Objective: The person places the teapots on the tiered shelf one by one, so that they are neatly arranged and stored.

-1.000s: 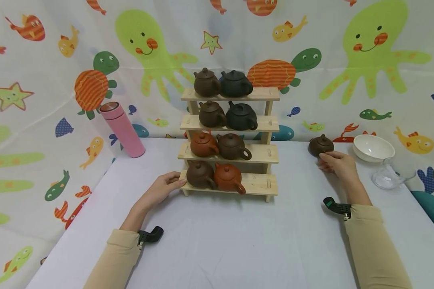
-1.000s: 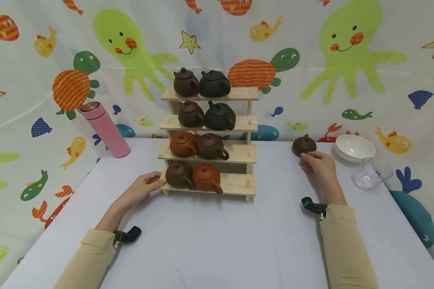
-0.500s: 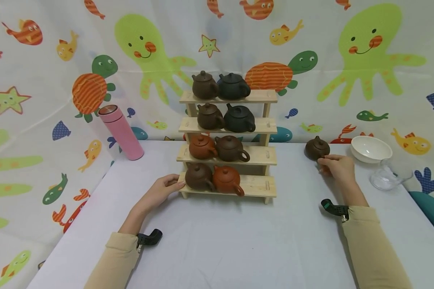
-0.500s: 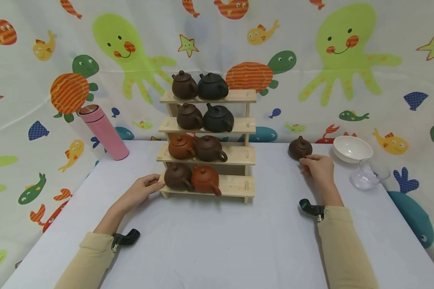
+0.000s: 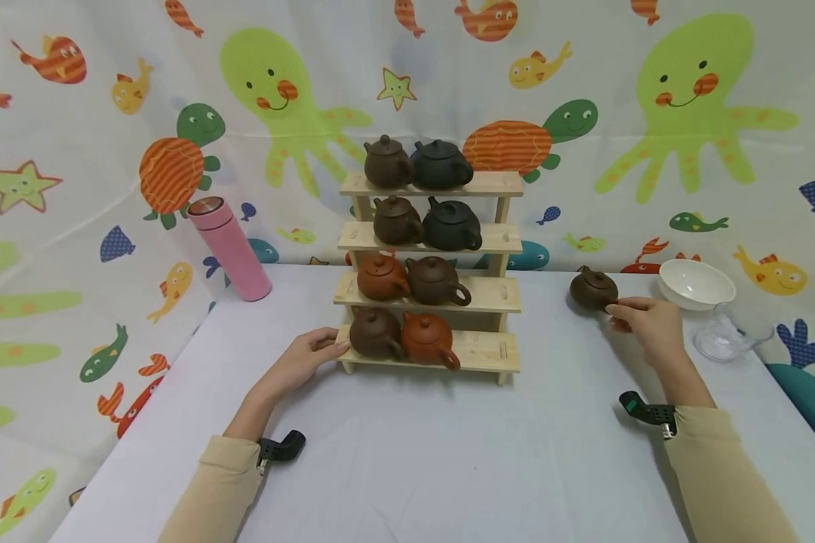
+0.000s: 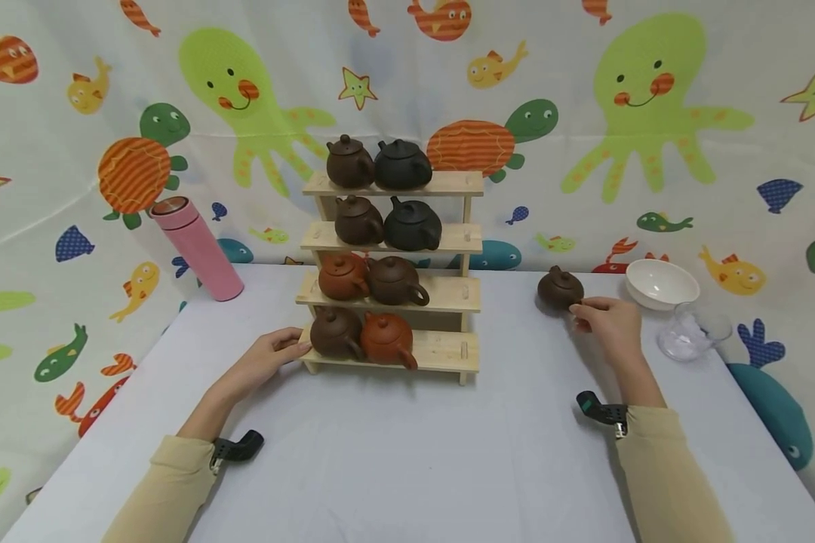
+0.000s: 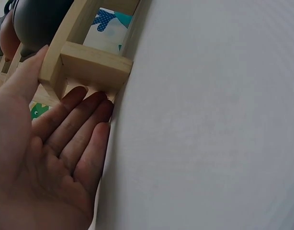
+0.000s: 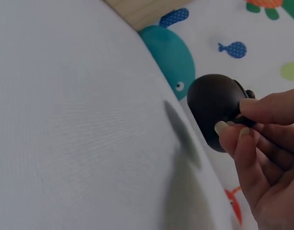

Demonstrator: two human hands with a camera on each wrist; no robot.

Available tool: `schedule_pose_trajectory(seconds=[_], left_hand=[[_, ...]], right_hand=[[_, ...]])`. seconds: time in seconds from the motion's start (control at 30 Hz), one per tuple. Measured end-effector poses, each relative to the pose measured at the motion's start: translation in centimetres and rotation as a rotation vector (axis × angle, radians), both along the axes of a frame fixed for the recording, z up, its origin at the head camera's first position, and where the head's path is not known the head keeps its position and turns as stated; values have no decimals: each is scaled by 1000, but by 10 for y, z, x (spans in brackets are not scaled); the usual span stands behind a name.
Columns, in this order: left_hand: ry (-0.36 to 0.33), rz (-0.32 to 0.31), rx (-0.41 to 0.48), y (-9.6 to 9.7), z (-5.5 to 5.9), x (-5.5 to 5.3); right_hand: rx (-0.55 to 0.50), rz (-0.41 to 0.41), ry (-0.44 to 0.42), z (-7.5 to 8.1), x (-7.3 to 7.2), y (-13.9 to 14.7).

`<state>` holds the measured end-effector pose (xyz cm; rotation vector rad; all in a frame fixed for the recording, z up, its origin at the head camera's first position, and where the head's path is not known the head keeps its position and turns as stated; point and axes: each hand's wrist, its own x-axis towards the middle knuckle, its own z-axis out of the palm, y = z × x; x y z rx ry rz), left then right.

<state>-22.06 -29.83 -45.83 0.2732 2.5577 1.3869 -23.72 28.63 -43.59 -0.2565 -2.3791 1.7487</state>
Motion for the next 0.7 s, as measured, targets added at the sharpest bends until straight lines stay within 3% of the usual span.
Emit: schedule_pose_trajectory(seconds=[0.17, 0.4, 0.7], left_hand=[[5, -8, 2, -1, 0, -1], [5, -17, 10, -1, -1, 0], [1, -11, -13, 1, 0, 0]], right_hand=[[20, 97, 5, 13, 11, 1], [147, 215, -27, 27, 22, 3], [165, 409, 64, 34, 36, 2]])
